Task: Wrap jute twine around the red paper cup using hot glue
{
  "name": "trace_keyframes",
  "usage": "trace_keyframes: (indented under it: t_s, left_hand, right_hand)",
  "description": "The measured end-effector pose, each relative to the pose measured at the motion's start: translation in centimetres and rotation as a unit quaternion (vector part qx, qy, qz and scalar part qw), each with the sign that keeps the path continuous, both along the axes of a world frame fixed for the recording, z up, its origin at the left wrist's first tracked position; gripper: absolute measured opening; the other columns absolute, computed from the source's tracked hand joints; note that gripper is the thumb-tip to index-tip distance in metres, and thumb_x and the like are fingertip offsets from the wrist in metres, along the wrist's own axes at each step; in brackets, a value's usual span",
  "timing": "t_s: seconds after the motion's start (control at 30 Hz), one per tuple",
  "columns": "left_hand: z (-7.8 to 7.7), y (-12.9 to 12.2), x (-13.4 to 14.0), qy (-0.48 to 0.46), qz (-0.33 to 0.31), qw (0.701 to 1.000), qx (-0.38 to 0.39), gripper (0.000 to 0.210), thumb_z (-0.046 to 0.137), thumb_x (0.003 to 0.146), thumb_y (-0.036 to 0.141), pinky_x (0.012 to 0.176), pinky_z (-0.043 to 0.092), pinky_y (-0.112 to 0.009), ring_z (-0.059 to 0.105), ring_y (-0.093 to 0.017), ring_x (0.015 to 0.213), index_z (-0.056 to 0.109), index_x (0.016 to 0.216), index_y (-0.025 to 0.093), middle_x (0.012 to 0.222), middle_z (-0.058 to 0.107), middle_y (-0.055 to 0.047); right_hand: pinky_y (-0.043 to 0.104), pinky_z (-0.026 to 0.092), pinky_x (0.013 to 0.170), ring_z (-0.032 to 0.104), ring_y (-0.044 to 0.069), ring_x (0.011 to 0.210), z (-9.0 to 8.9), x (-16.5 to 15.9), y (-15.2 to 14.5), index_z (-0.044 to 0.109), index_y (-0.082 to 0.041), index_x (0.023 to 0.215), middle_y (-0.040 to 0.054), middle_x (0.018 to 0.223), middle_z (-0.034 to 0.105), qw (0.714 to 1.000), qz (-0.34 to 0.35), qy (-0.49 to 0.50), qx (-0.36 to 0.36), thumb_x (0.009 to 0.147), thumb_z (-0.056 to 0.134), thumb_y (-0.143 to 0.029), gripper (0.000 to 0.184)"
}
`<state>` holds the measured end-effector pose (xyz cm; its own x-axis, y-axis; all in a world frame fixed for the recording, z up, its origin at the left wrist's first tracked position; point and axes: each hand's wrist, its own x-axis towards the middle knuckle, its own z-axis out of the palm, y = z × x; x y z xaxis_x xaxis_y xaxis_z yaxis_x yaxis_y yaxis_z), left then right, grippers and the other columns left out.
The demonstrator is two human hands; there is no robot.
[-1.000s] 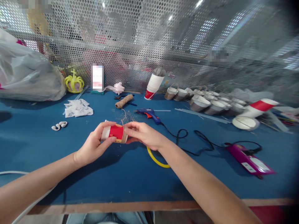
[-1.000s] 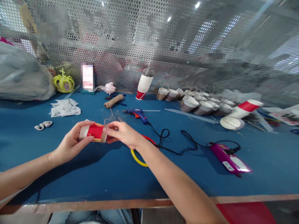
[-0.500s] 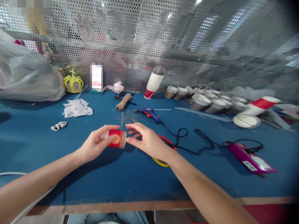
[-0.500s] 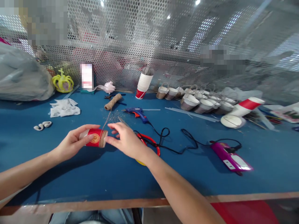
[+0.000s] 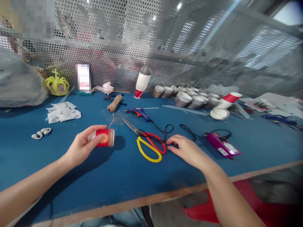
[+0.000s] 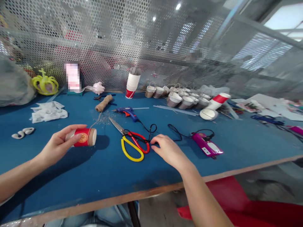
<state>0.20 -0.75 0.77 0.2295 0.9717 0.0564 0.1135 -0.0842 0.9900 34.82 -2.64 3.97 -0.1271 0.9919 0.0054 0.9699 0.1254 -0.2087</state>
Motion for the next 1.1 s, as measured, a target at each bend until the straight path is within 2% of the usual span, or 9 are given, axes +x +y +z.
trace_keyframes:
  t_s: [0.1,0.23,0.4,0.5,0.63,0.73,0.83,0.93,1.1]
  left_hand:
    - [0.0,0.0,0.0,0.003,-0.001,1.000,0.003,0.042,0.056,0.077,0.040,0.060,0.043,-0.019,0.053,-0.011,0.066,0.053,0.111,0.017,0.084,0.063,-0.002]
    - [0.0,0.1,0.0,0.015,-0.001,1.000,0.012,0.042,0.055,0.077,0.041,0.057,0.042,-0.020,0.053,-0.012,0.064,0.054,0.111,0.016,0.081,0.063,-0.003]
    - [-0.1,0.2,0.0,0.022,0.005,1.000,0.022,0.040,0.056,0.076,0.041,0.054,0.042,-0.020,0.054,-0.012,0.061,0.056,0.108,0.017,0.080,0.064,-0.002]
    - [-0.1,0.3,0.1,0.023,0.004,1.000,0.020,0.039,0.056,0.077,0.041,0.055,0.042,-0.019,0.053,-0.011,0.061,0.056,0.108,0.017,0.080,0.064,-0.002]
    - [-0.1,0.2,0.1,0.009,-0.003,1.000,0.005,0.040,0.056,0.077,0.041,0.056,0.042,-0.019,0.053,-0.010,0.061,0.055,0.108,0.017,0.081,0.064,-0.002]
    - [-0.1,0.2,0.1,0.006,-0.008,1.000,0.001,0.040,0.056,0.077,0.041,0.056,0.042,-0.019,0.053,-0.011,0.061,0.054,0.109,0.017,0.081,0.064,-0.002]
    - [-0.1,0.2,0.0,0.009,-0.004,1.000,0.001,0.041,0.055,0.077,0.040,0.056,0.041,-0.019,0.053,-0.011,0.062,0.054,0.110,0.017,0.080,0.063,-0.001]
    - [-0.1,0.4,0.0,0.005,0.000,1.000,-0.004,0.042,0.055,0.077,0.041,0.057,0.042,-0.020,0.054,-0.011,0.062,0.053,0.110,0.016,0.080,0.064,-0.002]
    - [-0.1,0.4,0.2,-0.006,-0.003,1.000,-0.006,0.042,0.056,0.076,0.041,0.060,0.044,-0.022,0.056,-0.012,0.065,0.054,0.109,0.015,0.083,0.064,-0.004]
  right_hand:
    - [0.028,0.045,0.063,0.058,0.016,0.067,0.2,0.1,0.0,0.057,-0.021,0.068,0.0043,0.078,0.062,0.999,0.000,0.022,0.032,0.078,0.042,-0.028,0.019]
    - [0.026,0.042,0.053,0.054,0.015,0.055,0.4,0.3,0.1,0.058,-0.021,0.082,0.0031,0.072,0.062,0.998,-0.043,0.032,0.039,0.076,0.045,-0.027,0.015]
    - [0.026,0.042,0.051,0.052,0.014,0.052,-1.0,0.9,0.5,0.061,-0.020,0.086,0.0029,0.072,0.060,1.000,0.013,0.018,0.003,0.074,0.043,-0.019,0.022]
    - [0.027,0.044,0.055,0.053,0.014,0.055,-0.8,1.5,0.6,0.062,-0.019,0.083,0.0046,0.074,0.057,1.000,0.021,0.007,0.011,0.075,0.040,-0.021,0.024]
    - [0.026,0.044,0.056,0.055,0.013,0.057,-0.5,1.3,0.6,0.061,-0.019,0.088,0.0068,0.088,0.059,0.999,0.039,0.009,-0.030,0.073,0.043,-0.021,0.023]
    - [0.026,0.042,0.055,0.053,0.013,0.055,-0.6,0.6,0.6,0.057,-0.020,0.077,0.0055,0.084,0.059,0.998,0.050,-0.010,-0.021,0.072,0.042,-0.017,0.016]
    - [0.027,0.041,0.055,0.052,0.014,0.053,0.4,1.0,0.6,0.051,-0.022,0.071,0.0037,0.074,0.058,0.999,0.044,-0.028,-0.013,0.073,0.042,-0.016,0.011]
    - [0.029,0.040,0.057,0.052,0.016,0.054,2.5,3.1,0.8,0.049,-0.026,0.066,0.0050,0.071,0.060,0.998,-0.003,-0.058,0.017,0.069,0.050,-0.015,0.011]
    - [0.026,0.039,0.055,0.056,0.015,0.055,4.0,5.8,2.6,0.054,-0.024,0.047,0.0048,0.060,0.060,0.983,-0.082,-0.082,0.141,0.056,0.054,-0.001,0.025]
